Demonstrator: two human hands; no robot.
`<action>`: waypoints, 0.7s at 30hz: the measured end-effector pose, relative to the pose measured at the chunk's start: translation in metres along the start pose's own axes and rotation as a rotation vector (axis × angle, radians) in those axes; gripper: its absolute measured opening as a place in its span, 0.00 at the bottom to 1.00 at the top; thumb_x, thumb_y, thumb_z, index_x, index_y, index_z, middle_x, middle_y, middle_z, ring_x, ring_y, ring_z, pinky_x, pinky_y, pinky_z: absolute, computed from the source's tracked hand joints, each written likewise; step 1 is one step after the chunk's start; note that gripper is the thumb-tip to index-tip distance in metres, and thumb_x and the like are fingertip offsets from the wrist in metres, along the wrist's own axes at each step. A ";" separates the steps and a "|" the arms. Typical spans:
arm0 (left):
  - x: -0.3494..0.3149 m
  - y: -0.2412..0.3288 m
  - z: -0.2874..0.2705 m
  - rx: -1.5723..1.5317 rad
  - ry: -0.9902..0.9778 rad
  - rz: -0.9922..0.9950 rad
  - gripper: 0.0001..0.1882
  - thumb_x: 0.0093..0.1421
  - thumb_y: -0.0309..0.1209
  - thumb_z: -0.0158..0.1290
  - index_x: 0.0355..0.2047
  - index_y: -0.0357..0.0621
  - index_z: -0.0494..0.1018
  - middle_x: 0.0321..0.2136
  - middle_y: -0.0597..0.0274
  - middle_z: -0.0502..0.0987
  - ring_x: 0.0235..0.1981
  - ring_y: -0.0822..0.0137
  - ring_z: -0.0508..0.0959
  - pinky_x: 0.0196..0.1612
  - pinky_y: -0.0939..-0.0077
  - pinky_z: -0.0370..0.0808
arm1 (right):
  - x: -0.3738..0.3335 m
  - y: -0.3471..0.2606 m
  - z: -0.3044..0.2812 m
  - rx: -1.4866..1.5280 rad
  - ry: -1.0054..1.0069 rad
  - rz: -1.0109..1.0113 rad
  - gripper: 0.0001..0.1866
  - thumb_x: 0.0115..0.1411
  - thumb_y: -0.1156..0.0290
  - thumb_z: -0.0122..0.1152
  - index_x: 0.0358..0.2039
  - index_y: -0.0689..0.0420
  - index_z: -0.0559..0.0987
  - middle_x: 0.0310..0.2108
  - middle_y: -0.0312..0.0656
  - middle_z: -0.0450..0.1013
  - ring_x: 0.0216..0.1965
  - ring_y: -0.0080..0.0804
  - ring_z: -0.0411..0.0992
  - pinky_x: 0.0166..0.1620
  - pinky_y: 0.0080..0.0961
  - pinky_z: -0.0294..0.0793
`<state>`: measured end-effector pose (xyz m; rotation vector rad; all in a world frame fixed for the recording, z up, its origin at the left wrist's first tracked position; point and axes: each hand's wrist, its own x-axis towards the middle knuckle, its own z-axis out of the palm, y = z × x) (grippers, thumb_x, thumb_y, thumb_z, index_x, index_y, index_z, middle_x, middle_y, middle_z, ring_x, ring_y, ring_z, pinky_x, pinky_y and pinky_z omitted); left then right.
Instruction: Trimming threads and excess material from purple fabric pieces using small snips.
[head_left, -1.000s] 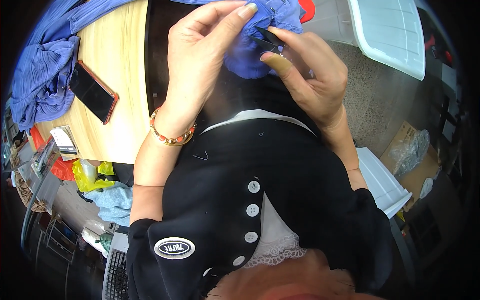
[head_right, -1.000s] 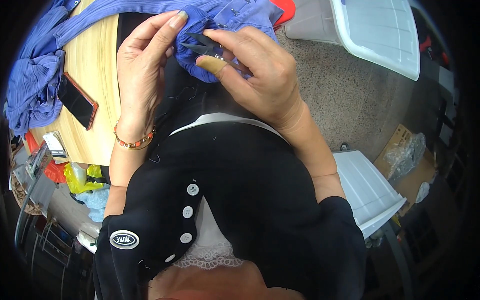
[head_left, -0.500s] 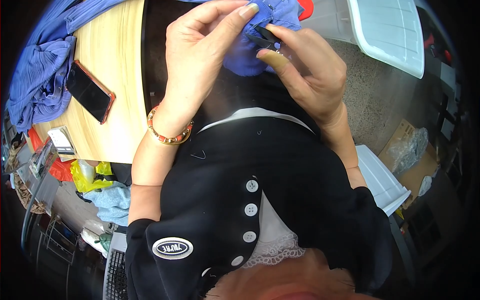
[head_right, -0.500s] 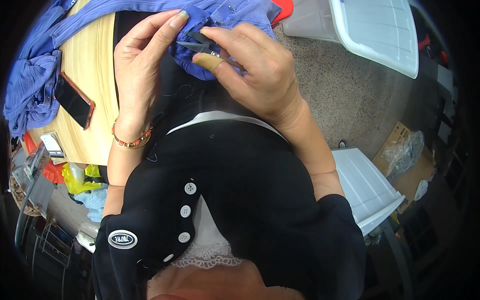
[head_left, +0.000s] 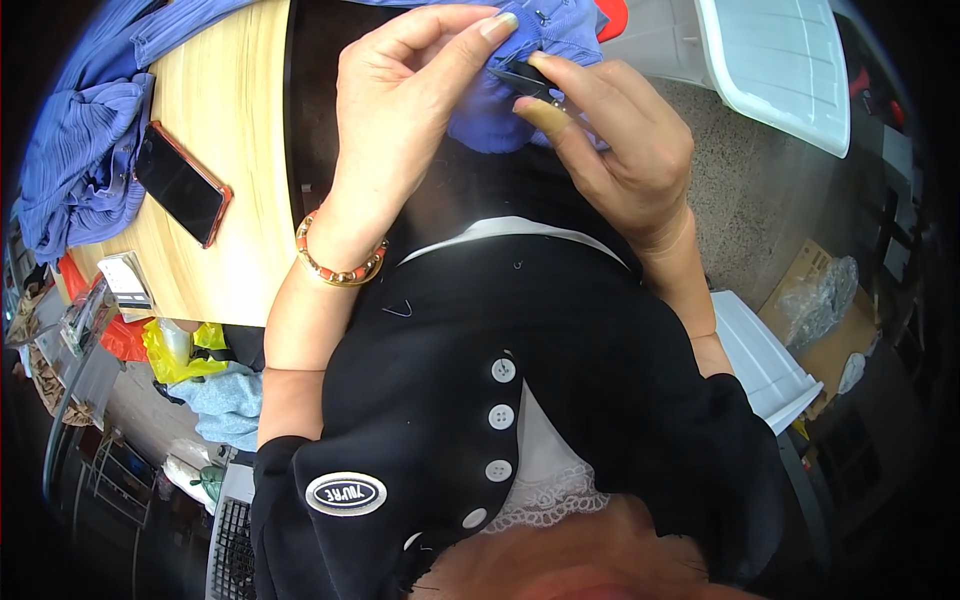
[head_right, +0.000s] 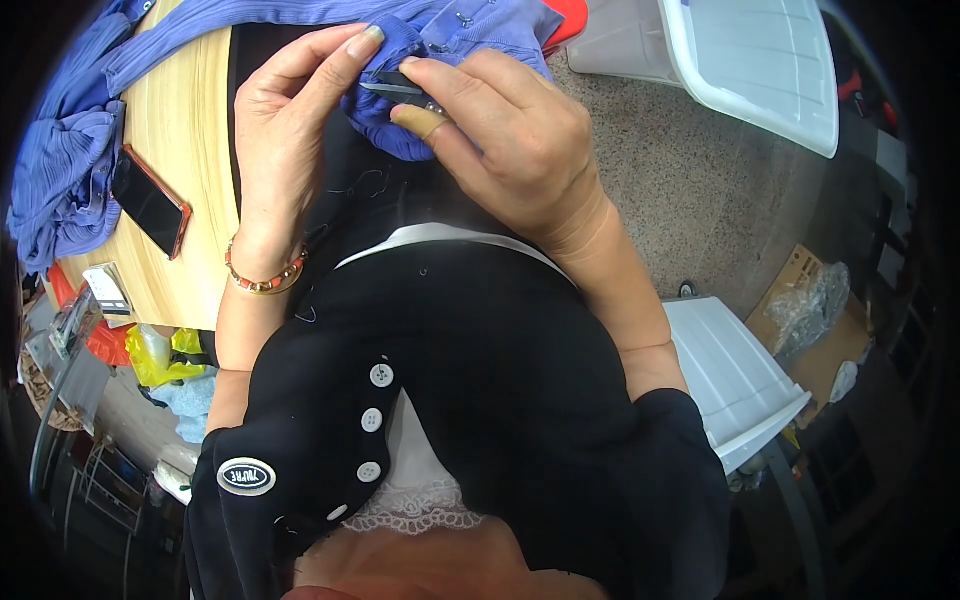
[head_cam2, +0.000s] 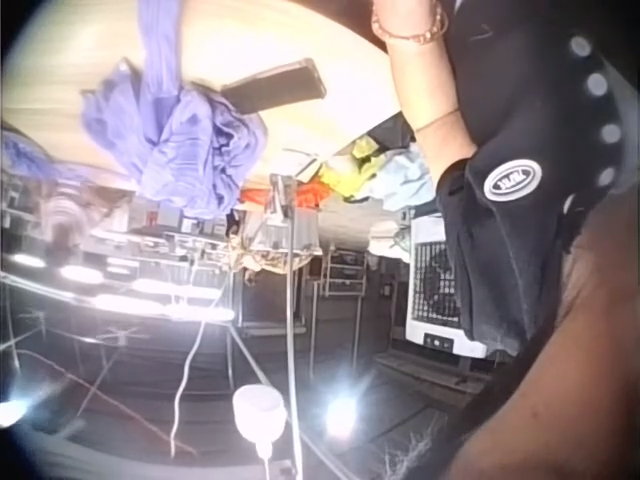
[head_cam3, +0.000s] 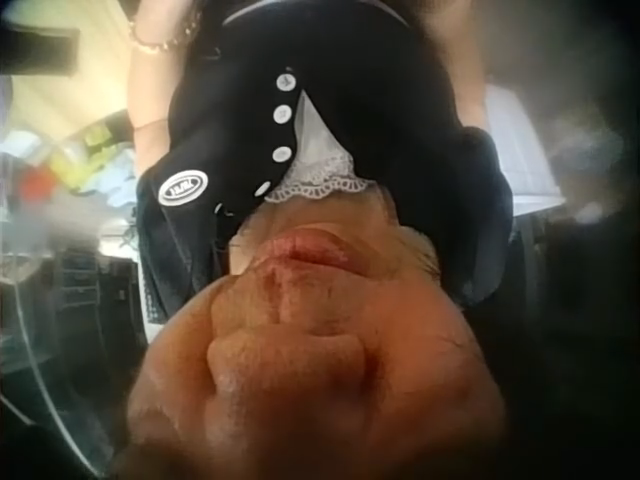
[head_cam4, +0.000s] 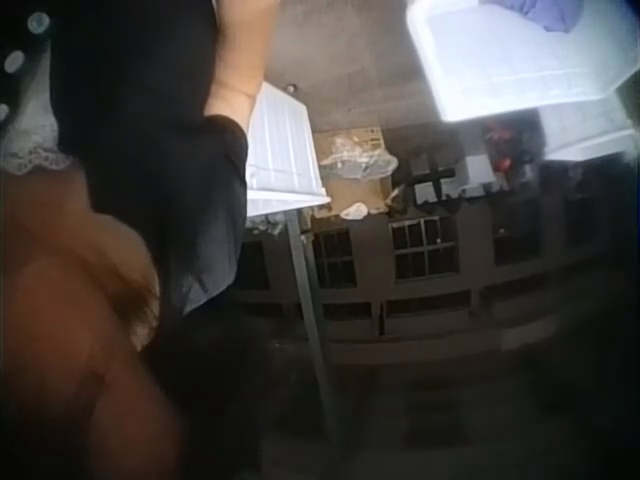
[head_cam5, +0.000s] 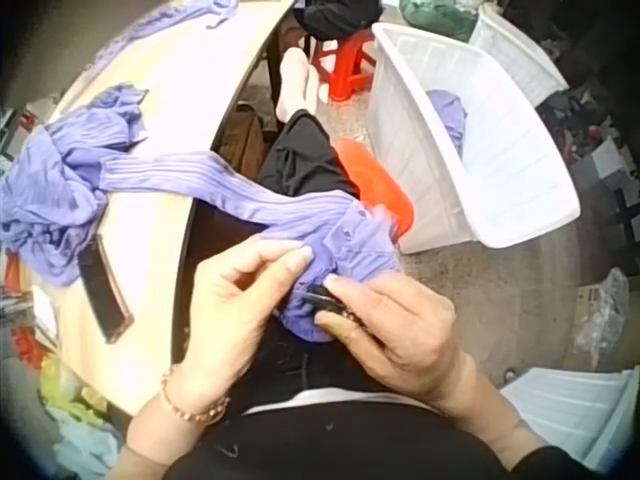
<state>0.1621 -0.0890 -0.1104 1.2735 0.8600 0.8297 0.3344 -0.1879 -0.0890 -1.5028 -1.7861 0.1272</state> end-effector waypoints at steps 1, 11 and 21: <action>0.000 -0.001 -0.001 0.014 0.000 -0.007 0.11 0.64 0.28 0.62 0.46 0.40 0.83 0.38 0.63 0.84 0.39 0.78 0.79 0.45 0.86 0.73 | 0.000 0.000 0.001 -0.018 0.000 0.001 0.17 0.52 0.69 0.75 0.42 0.58 0.84 0.31 0.41 0.78 0.27 0.33 0.76 0.31 0.25 0.76; 0.009 0.025 0.013 -0.077 0.000 -0.040 0.09 0.65 0.30 0.61 0.41 0.36 0.83 0.29 0.72 0.80 0.29 0.84 0.72 0.31 0.87 0.69 | 0.013 0.008 -0.004 0.415 0.054 0.167 0.17 0.57 0.77 0.72 0.48 0.59 0.83 0.25 0.31 0.70 0.21 0.18 0.62 0.26 0.16 0.61; 0.010 0.038 0.003 0.315 -0.199 0.312 0.07 0.62 0.28 0.62 0.37 0.36 0.81 0.27 0.64 0.75 0.29 0.74 0.72 0.33 0.77 0.68 | 0.011 0.034 -0.001 1.167 -0.249 0.764 0.09 0.61 0.68 0.71 0.36 0.56 0.80 0.20 0.20 0.64 0.19 0.08 0.56 0.22 0.13 0.50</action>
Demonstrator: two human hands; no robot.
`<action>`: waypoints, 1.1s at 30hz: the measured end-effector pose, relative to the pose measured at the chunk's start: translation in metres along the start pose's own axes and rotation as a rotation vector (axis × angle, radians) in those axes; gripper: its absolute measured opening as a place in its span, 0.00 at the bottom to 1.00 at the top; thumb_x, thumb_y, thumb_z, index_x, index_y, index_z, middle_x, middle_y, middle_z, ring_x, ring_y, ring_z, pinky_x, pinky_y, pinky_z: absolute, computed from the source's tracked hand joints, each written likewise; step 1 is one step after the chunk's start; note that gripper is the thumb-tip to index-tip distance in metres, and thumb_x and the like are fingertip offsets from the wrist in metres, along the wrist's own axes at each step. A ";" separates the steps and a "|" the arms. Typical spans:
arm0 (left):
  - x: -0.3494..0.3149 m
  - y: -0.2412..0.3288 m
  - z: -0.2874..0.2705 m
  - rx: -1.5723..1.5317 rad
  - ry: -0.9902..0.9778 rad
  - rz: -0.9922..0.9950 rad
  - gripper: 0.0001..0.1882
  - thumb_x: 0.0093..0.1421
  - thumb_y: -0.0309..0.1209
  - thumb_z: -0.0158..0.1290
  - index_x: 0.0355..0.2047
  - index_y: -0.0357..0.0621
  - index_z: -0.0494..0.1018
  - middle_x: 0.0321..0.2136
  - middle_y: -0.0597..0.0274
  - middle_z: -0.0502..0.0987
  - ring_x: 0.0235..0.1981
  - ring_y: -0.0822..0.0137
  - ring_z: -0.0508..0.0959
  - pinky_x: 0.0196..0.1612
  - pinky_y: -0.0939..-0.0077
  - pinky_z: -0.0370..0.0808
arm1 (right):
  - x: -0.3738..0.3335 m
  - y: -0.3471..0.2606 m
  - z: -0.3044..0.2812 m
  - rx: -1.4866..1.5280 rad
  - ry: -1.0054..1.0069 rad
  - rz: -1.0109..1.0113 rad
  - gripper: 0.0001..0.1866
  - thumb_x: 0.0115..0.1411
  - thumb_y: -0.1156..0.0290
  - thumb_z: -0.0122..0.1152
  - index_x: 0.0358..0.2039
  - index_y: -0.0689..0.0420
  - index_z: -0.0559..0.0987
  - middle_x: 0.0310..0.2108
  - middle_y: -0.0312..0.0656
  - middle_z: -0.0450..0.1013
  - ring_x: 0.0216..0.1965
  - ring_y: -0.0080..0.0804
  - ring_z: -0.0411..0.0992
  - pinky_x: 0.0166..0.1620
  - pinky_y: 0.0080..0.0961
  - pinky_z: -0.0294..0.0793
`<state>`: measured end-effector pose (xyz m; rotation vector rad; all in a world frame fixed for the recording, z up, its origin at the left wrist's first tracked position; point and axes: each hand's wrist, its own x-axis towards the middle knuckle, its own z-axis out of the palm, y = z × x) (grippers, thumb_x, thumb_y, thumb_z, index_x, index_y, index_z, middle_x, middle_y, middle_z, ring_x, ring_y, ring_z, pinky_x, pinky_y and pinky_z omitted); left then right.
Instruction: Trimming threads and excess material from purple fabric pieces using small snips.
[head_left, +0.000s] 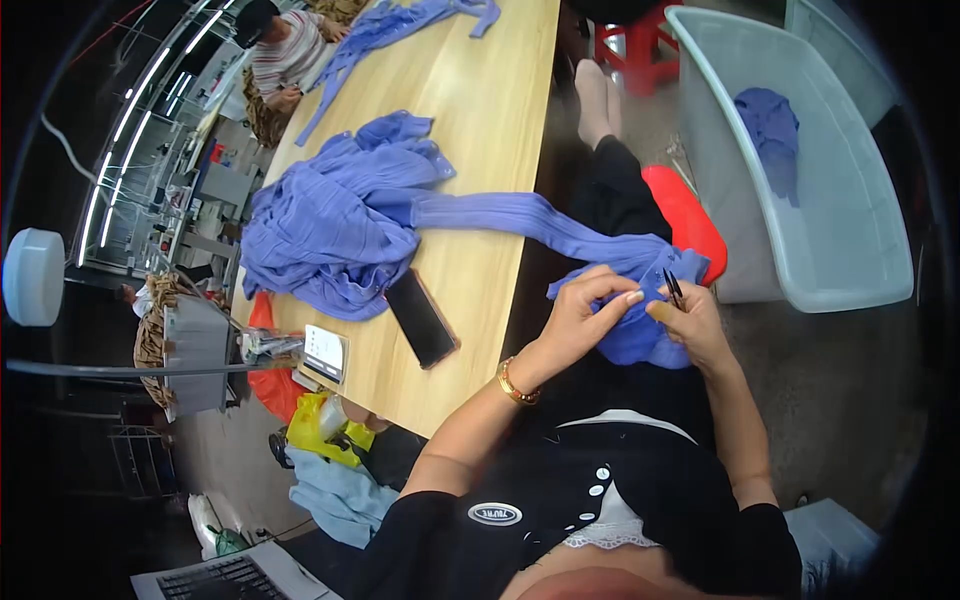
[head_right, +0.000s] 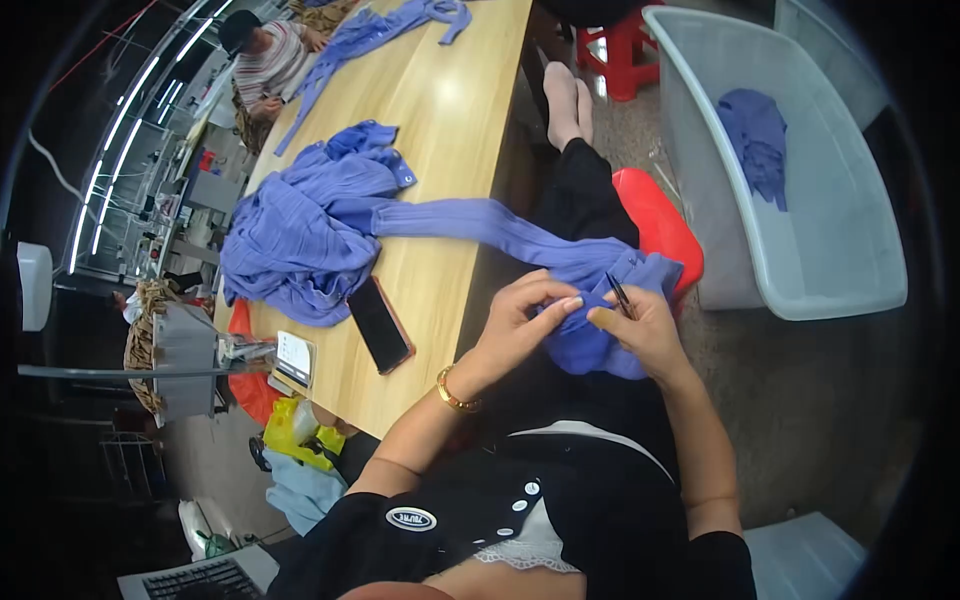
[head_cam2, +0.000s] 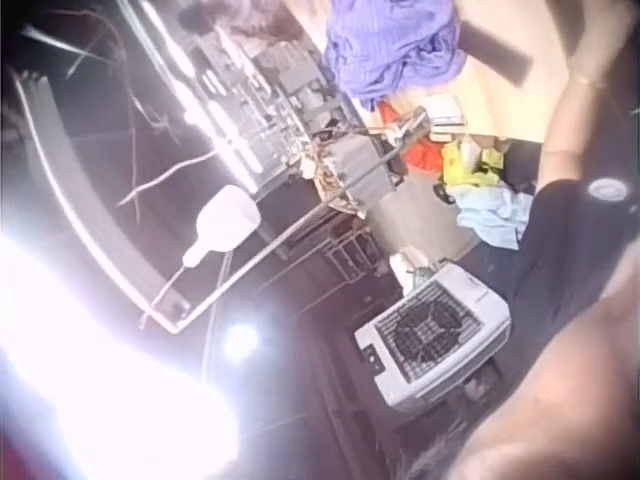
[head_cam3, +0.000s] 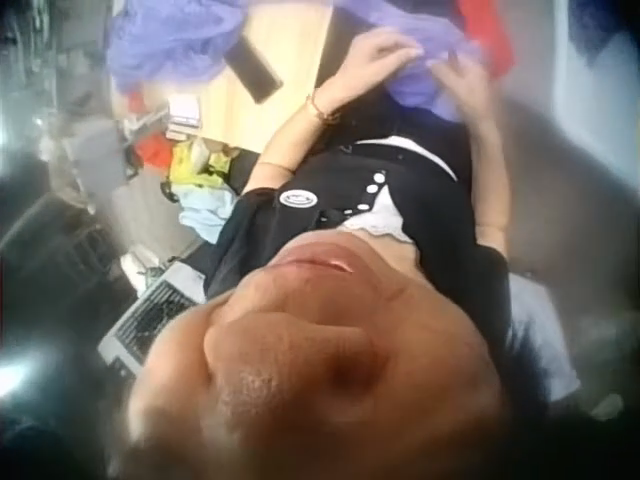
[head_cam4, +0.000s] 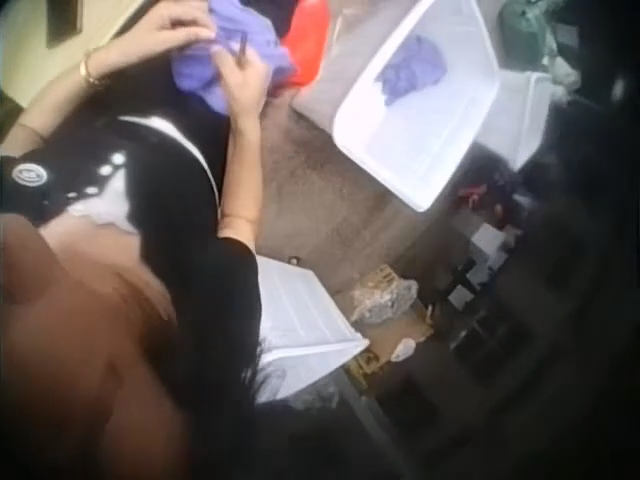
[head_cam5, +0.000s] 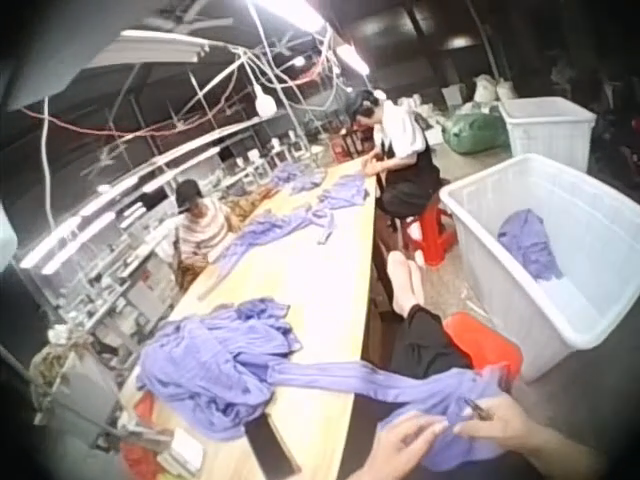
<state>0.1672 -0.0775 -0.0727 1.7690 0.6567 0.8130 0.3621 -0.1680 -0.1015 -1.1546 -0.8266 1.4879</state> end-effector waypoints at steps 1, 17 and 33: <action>0.000 0.000 -0.007 -0.006 -0.054 0.002 0.08 0.62 0.29 0.62 0.38 0.36 0.81 0.28 0.64 0.75 0.31 0.74 0.72 0.35 0.78 0.68 | 0.000 -0.003 0.002 -0.020 0.016 -0.070 0.08 0.61 0.69 0.71 0.33 0.55 0.79 0.21 0.21 0.65 0.20 0.08 0.57 0.23 0.13 0.51; 0.006 0.039 -0.022 -0.179 -0.467 0.204 0.11 0.63 0.30 0.56 0.42 0.35 0.77 0.38 0.59 0.78 0.43 0.68 0.75 0.51 0.72 0.71 | -0.048 -0.124 0.071 -0.476 -0.107 -0.773 0.11 0.58 0.72 0.73 0.26 0.61 0.78 0.20 0.30 0.68 0.22 0.13 0.60 0.24 0.17 0.55; 0.033 0.143 -0.102 -0.149 0.013 0.457 0.09 0.65 0.23 0.50 0.42 0.35 0.78 0.39 0.60 0.78 0.43 0.68 0.77 0.49 0.75 0.73 | -0.091 -0.176 0.077 -0.458 0.278 -1.155 0.08 0.64 0.68 0.64 0.37 0.60 0.79 0.28 0.29 0.69 0.26 0.14 0.62 0.30 0.16 0.57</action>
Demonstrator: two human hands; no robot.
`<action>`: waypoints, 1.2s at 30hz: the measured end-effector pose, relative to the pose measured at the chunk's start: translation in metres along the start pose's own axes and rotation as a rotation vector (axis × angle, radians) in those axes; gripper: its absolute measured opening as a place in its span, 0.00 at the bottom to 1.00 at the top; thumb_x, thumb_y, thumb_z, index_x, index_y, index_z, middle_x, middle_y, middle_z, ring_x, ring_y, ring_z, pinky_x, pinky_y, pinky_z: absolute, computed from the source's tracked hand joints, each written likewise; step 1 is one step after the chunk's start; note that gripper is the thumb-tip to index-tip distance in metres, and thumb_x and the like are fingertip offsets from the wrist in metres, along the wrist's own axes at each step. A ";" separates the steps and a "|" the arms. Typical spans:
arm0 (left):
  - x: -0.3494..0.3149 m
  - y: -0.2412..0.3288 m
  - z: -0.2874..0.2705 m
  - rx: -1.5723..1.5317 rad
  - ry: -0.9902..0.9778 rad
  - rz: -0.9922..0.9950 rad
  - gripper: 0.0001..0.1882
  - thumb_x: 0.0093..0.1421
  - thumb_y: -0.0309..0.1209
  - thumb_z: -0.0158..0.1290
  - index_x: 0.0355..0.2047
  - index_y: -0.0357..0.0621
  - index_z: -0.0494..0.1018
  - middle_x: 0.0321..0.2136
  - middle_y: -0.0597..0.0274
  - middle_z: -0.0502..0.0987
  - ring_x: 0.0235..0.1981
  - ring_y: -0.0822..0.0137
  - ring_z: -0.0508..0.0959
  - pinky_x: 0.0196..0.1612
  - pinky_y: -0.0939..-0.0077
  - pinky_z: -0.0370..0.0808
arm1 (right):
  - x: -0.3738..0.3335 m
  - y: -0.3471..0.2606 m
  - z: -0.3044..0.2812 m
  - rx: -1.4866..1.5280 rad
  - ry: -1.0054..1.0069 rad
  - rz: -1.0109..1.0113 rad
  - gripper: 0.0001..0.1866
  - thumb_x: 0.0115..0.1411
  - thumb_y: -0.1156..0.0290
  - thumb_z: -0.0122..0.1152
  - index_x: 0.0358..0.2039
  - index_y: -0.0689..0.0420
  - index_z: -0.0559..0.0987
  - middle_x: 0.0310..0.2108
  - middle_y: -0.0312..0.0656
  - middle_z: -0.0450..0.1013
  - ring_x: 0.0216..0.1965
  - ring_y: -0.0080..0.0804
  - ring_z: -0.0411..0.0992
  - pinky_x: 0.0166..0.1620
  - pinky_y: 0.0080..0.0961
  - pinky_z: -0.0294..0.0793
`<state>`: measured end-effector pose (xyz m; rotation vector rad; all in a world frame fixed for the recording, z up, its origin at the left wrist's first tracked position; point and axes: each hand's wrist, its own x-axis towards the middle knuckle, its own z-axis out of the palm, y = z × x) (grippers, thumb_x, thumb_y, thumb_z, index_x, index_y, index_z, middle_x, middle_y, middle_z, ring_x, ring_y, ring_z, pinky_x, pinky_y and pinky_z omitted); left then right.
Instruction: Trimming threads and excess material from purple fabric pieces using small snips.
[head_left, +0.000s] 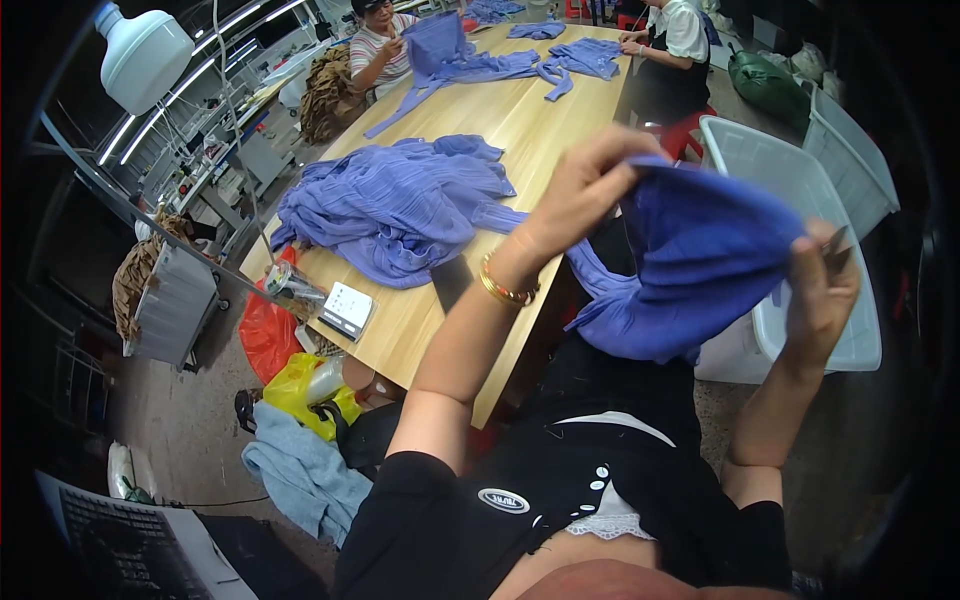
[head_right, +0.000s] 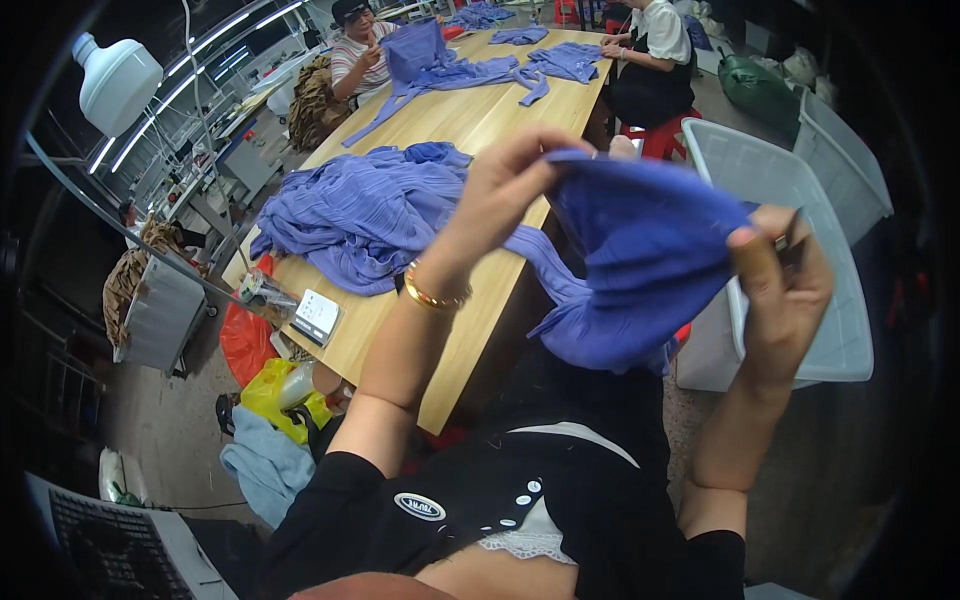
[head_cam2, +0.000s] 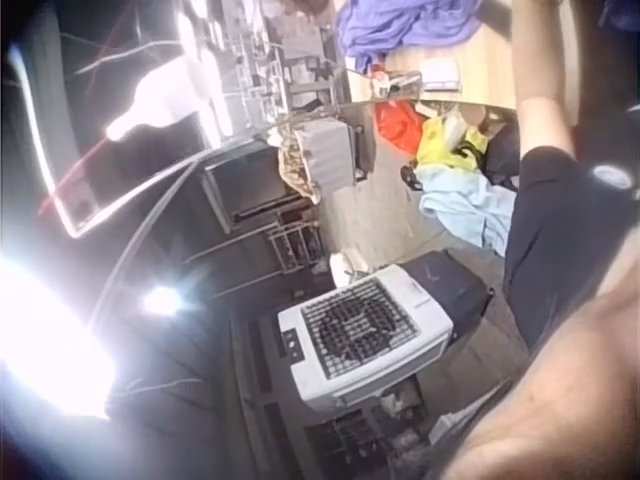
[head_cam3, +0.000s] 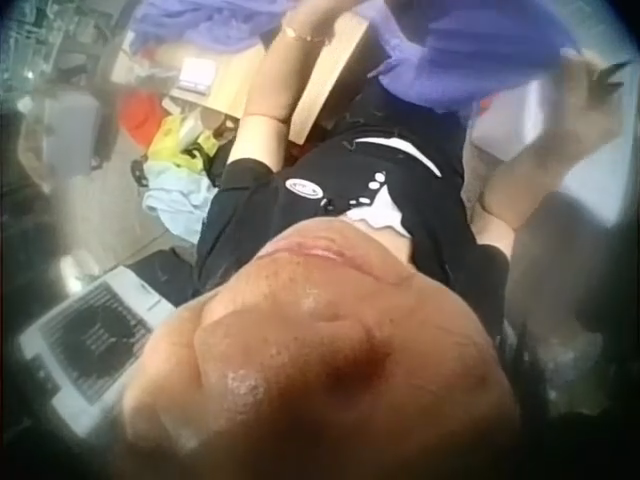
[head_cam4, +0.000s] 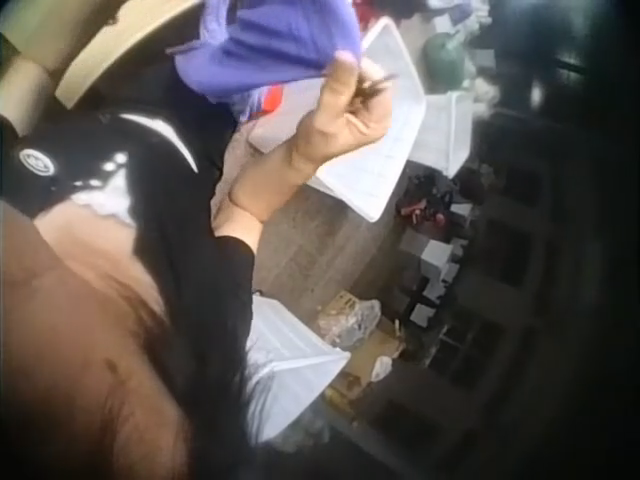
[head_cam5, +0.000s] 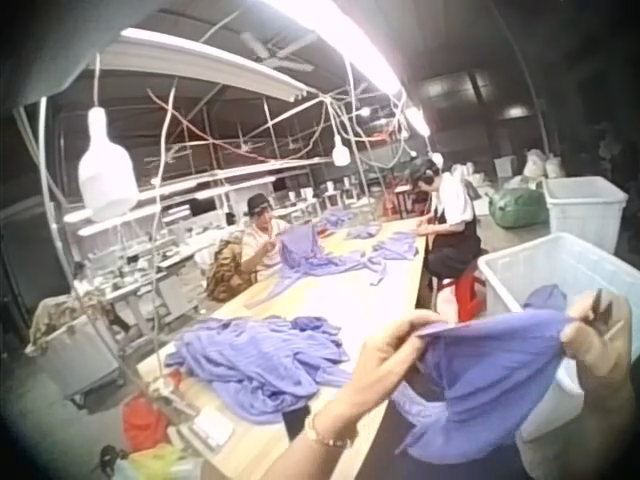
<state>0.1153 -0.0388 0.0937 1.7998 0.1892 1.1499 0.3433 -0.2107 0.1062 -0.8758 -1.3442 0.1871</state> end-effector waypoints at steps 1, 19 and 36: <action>0.009 0.019 -0.001 0.005 -0.012 0.043 0.09 0.66 0.24 0.51 0.43 0.35 0.78 0.39 0.59 0.79 0.43 0.67 0.77 0.49 0.74 0.73 | 0.006 0.000 -0.017 0.004 0.008 -0.011 0.10 0.65 0.70 0.61 0.44 0.61 0.79 0.31 0.29 0.72 0.27 0.14 0.63 0.31 0.15 0.59; 0.003 0.094 0.020 0.167 -0.239 -0.181 0.10 0.65 0.31 0.59 0.40 0.36 0.79 0.32 0.73 0.78 0.35 0.83 0.76 0.41 0.88 0.70 | 0.025 0.034 -0.064 -0.340 0.044 -0.129 0.11 0.67 0.77 0.59 0.49 0.60 0.82 0.42 0.38 0.82 0.42 0.19 0.79 0.35 0.10 0.70; -0.144 -0.146 0.057 -0.151 -0.101 -0.949 0.12 0.66 0.35 0.60 0.43 0.39 0.82 0.33 0.69 0.81 0.36 0.81 0.77 0.42 0.86 0.73 | -0.175 0.178 -0.060 -0.268 -0.206 0.690 0.10 0.62 0.74 0.69 0.44 0.62 0.85 0.31 0.27 0.76 0.29 0.11 0.68 0.31 0.11 0.65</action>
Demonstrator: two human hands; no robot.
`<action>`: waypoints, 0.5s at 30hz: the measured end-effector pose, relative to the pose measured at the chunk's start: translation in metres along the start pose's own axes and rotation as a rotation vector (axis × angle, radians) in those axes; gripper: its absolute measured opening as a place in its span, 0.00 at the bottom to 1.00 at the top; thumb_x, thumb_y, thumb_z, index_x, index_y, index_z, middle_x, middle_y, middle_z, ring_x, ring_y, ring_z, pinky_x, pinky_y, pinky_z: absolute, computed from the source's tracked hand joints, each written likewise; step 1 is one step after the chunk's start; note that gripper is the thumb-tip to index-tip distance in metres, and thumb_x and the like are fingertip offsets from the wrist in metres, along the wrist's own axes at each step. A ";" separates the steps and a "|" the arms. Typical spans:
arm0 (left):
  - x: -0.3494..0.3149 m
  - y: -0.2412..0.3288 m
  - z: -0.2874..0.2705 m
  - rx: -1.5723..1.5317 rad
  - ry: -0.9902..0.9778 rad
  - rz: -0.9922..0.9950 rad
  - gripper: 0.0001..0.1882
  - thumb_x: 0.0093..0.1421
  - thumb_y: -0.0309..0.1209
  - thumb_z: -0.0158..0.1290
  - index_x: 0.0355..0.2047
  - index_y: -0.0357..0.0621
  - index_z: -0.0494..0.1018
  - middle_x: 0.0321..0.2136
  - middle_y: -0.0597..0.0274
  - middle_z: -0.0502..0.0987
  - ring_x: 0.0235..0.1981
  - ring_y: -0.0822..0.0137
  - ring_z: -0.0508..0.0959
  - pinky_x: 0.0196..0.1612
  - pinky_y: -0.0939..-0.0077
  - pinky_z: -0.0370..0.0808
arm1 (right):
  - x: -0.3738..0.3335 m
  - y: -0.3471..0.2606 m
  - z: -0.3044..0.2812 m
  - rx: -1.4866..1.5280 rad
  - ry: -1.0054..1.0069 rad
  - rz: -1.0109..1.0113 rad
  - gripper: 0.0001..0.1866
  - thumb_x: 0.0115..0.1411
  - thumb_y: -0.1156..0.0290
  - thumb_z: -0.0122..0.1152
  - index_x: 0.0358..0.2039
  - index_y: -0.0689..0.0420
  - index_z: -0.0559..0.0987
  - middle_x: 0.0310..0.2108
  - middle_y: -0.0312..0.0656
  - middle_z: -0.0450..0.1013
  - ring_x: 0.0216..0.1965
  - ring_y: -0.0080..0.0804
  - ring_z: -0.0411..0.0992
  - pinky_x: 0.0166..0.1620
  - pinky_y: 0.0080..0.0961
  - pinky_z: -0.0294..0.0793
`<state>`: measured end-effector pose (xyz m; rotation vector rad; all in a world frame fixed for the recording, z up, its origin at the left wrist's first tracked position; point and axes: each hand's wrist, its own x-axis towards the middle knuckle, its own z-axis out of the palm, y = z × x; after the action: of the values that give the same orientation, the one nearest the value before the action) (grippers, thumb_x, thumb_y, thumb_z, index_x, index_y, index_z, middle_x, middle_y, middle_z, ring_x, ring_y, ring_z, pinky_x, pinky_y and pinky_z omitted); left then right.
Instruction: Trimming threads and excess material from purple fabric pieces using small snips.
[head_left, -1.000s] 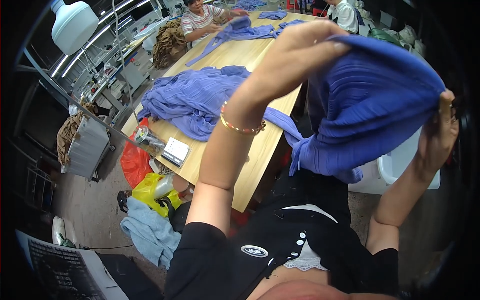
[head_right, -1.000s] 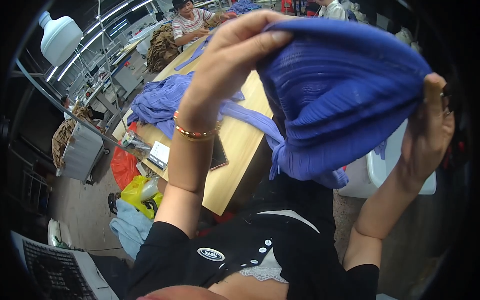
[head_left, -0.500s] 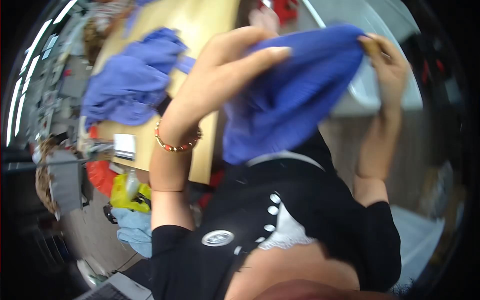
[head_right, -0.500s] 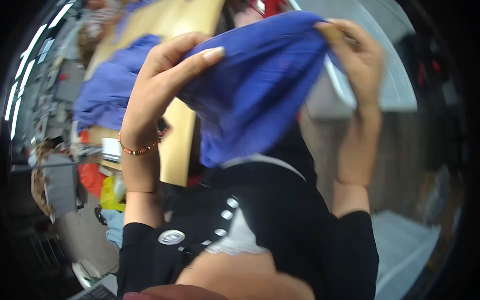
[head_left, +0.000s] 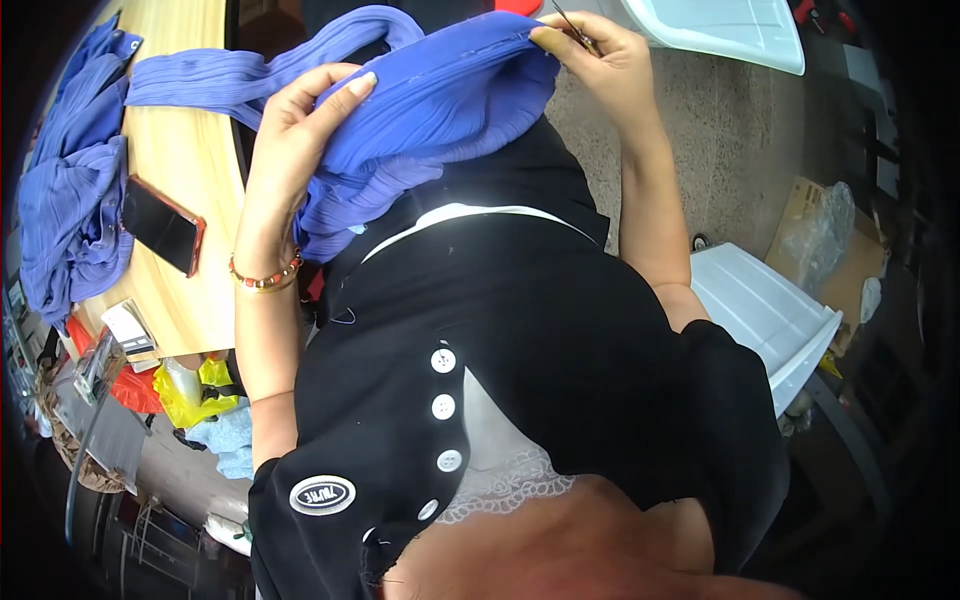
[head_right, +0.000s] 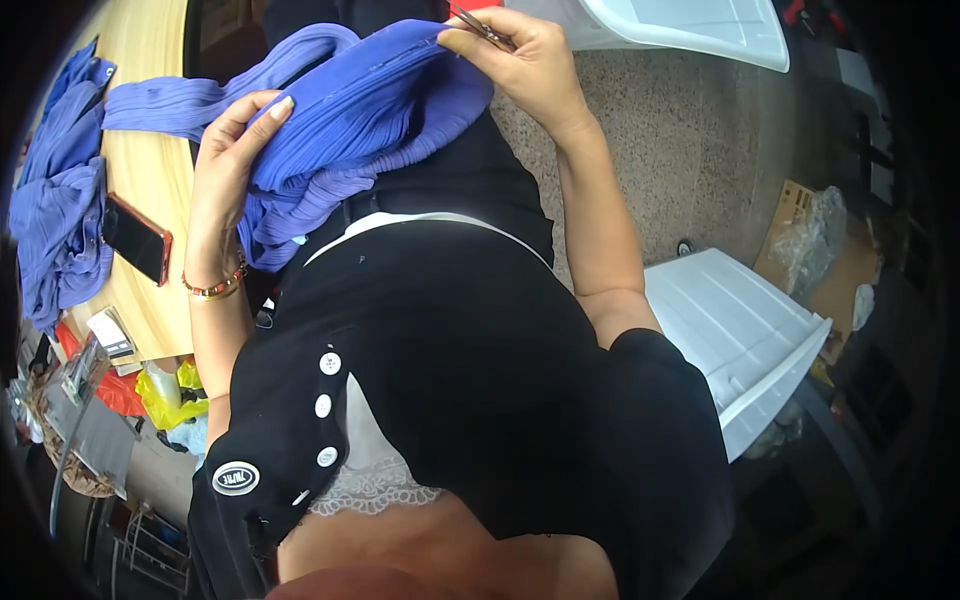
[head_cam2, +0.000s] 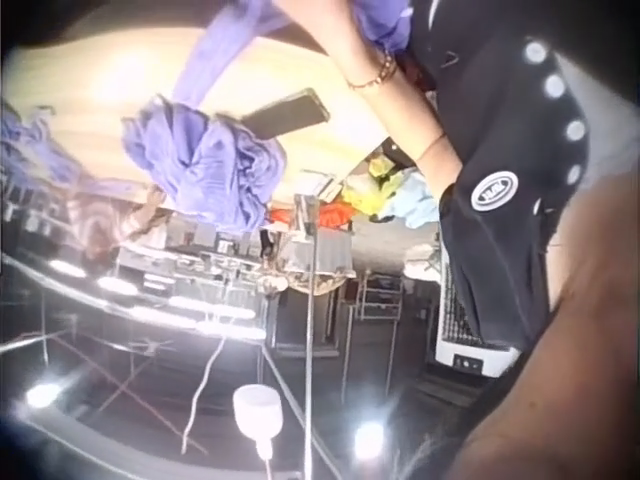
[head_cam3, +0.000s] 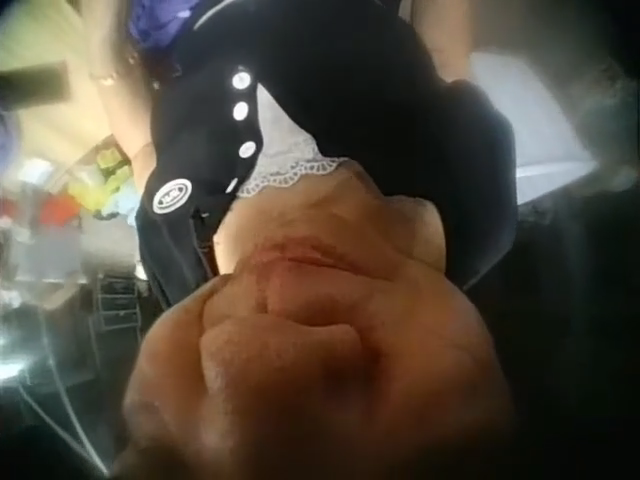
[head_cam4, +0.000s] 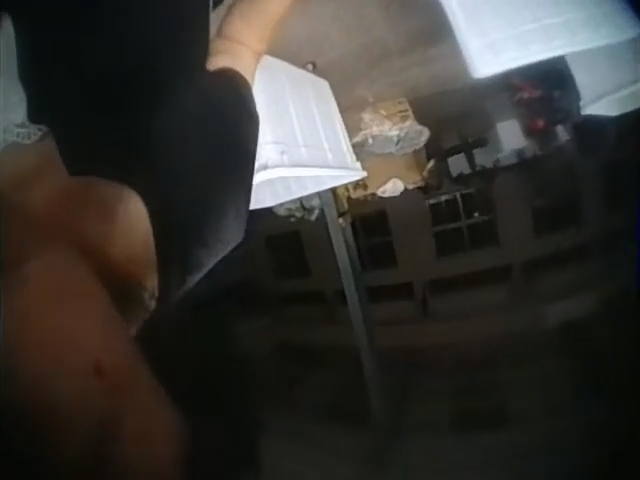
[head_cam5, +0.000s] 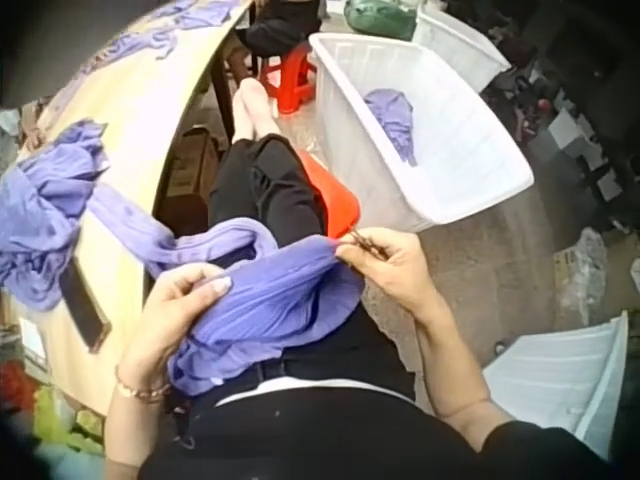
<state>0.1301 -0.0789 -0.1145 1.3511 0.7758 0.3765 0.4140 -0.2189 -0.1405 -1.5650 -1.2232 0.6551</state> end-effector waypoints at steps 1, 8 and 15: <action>0.002 -0.001 0.000 -0.007 0.012 -0.009 0.12 0.66 0.35 0.60 0.43 0.39 0.82 0.33 0.69 0.81 0.35 0.81 0.77 0.42 0.86 0.73 | 0.003 0.005 0.005 0.134 0.026 0.044 0.08 0.61 0.76 0.69 0.41 0.63 0.84 0.30 0.27 0.76 0.29 0.11 0.68 0.31 0.11 0.65; 0.021 -0.009 -0.006 -0.071 0.049 -0.050 0.12 0.66 0.34 0.60 0.43 0.39 0.82 0.33 0.70 0.81 0.35 0.82 0.77 0.41 0.88 0.73 | 0.023 0.017 0.012 0.238 0.050 0.164 0.04 0.61 0.79 0.68 0.36 0.64 0.83 0.27 0.27 0.75 0.28 0.12 0.69 0.31 0.11 0.66; 0.043 -0.033 -0.010 -0.116 0.065 -0.096 0.11 0.68 0.34 0.58 0.45 0.40 0.80 0.34 0.70 0.80 0.36 0.82 0.77 0.42 0.89 0.72 | 0.034 0.008 0.035 -0.076 -0.046 0.147 0.15 0.58 0.76 0.71 0.45 0.65 0.82 0.31 0.34 0.79 0.30 0.14 0.72 0.34 0.15 0.72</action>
<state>0.1470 -0.0507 -0.1581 1.1936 0.8567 0.3848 0.3981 -0.1743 -0.1549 -1.7232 -1.1871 0.7503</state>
